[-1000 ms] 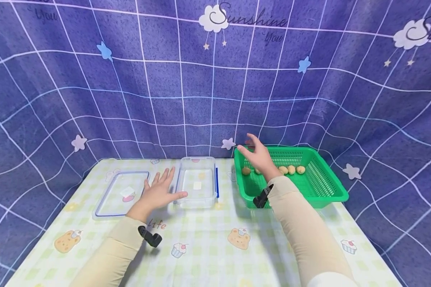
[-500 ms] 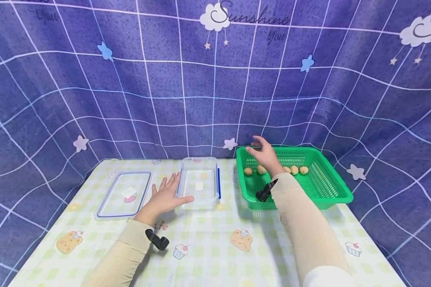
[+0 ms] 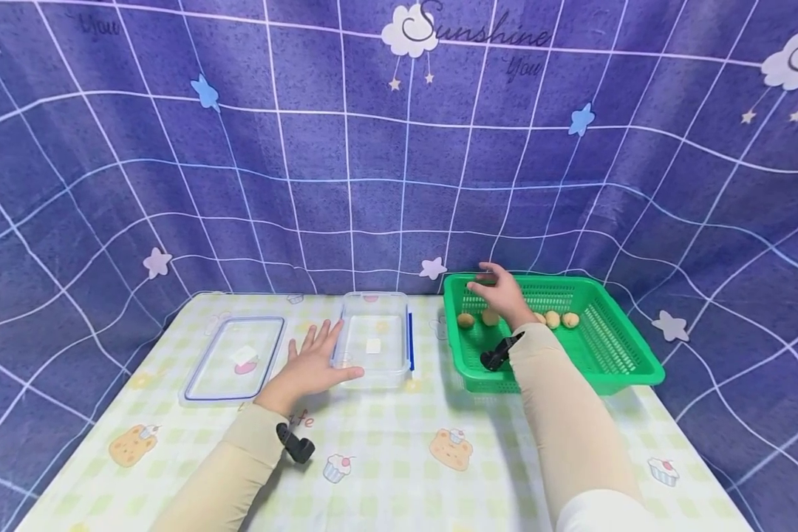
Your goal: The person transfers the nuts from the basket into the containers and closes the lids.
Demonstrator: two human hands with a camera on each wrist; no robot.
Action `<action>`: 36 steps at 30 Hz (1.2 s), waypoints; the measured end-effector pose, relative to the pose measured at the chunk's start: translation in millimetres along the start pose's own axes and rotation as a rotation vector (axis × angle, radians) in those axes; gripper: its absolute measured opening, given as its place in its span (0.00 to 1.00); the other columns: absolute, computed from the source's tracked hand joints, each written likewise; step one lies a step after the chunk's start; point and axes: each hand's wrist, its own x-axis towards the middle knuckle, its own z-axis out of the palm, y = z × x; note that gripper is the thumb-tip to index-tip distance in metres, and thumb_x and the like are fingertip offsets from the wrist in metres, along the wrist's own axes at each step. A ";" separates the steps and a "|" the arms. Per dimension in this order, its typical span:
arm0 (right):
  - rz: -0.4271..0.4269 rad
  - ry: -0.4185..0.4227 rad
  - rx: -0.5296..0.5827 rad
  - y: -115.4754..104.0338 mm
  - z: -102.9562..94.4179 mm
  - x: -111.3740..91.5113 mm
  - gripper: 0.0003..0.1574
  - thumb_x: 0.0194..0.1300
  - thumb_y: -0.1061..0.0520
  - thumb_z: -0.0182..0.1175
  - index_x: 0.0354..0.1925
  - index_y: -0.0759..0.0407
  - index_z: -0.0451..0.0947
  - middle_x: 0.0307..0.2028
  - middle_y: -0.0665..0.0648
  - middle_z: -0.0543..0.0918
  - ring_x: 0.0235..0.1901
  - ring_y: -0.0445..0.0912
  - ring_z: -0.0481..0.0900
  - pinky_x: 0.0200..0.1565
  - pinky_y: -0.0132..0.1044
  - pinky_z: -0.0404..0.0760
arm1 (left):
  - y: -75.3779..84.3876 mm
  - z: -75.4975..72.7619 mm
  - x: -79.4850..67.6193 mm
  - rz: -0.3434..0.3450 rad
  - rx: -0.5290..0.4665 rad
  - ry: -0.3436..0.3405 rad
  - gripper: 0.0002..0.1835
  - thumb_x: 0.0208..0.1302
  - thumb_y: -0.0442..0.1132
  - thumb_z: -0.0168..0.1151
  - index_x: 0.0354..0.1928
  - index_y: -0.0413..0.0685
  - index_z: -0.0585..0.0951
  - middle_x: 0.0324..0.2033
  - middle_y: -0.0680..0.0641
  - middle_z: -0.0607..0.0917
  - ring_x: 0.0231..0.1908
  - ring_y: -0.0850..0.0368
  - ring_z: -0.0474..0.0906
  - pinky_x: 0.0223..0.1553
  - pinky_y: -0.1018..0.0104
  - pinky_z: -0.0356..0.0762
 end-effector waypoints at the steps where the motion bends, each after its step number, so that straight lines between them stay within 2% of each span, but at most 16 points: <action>1: -0.001 -0.006 -0.001 1.2 0.0 0.3 0.42 0.73 0.54 0.62 0.76 0.62 0.58 0.65 0.71 0.73 0.67 0.65 0.69 0.65 0.61 0.70 | 0.3 -0.4 -0.1 -0.005 0.011 -0.008 0.63 0.55 0.82 0.54 0.82 0.62 0.37 0.80 0.43 0.38 0.78 0.38 0.29 0.70 0.26 0.27; 7: 0.021 -0.050 -0.019 6.2 2.6 2.2 0.41 0.73 0.55 0.62 0.76 0.64 0.58 0.66 0.72 0.73 0.66 0.65 0.69 0.64 0.61 0.70 | 1.5 -3.6 -1.0 -0.007 0.033 -0.021 0.65 0.52 0.85 0.50 0.82 0.62 0.37 0.80 0.42 0.38 0.78 0.38 0.29 0.71 0.27 0.28; 14: 0.075 -0.107 -0.065 16.2 6.8 4.6 0.37 0.73 0.56 0.62 0.73 0.66 0.62 0.65 0.73 0.73 0.66 0.66 0.70 0.65 0.60 0.70 | 2.8 -3.7 0.5 0.000 0.042 -0.023 0.65 0.52 0.84 0.52 0.82 0.61 0.37 0.80 0.42 0.37 0.78 0.41 0.26 0.71 0.31 0.20; 18: 0.088 -0.141 -0.072 23.3 9.7 6.5 0.35 0.72 0.56 0.62 0.71 0.67 0.64 0.64 0.73 0.73 0.65 0.66 0.70 0.64 0.59 0.71 | 3.7 -6.1 0.3 0.000 0.092 -0.021 0.66 0.50 0.86 0.49 0.82 0.60 0.38 0.80 0.42 0.37 0.78 0.41 0.27 0.72 0.31 0.22; 20: 0.088 -0.159 -0.065 26.4 10.5 7.3 0.35 0.72 0.57 0.62 0.70 0.68 0.65 0.64 0.73 0.73 0.64 0.66 0.70 0.63 0.59 0.72 | 4.8 -7.9 0.2 -0.004 0.121 -0.023 0.67 0.49 0.88 0.47 0.82 0.59 0.39 0.80 0.41 0.38 0.78 0.41 0.27 0.72 0.32 0.23; 26: 0.082 -0.182 -0.055 35.8 11.1 9.1 0.35 0.69 0.57 0.66 0.69 0.68 0.66 0.62 0.73 0.74 0.62 0.65 0.72 0.63 0.57 0.73 | 11.5 -14.1 -1.7 -0.021 0.152 -0.048 0.67 0.50 0.87 0.49 0.82 0.55 0.42 0.80 0.39 0.38 0.78 0.42 0.26 0.72 0.33 0.22; 36: 0.051 -0.192 -0.116 37.1 13.5 11.4 0.35 0.66 0.58 0.68 0.66 0.70 0.69 0.59 0.72 0.75 0.60 0.63 0.73 0.63 0.57 0.72 | 11.2 -14.8 -1.5 -0.023 0.142 -0.055 0.67 0.50 0.86 0.50 0.82 0.54 0.42 0.80 0.40 0.40 0.78 0.41 0.27 0.72 0.32 0.24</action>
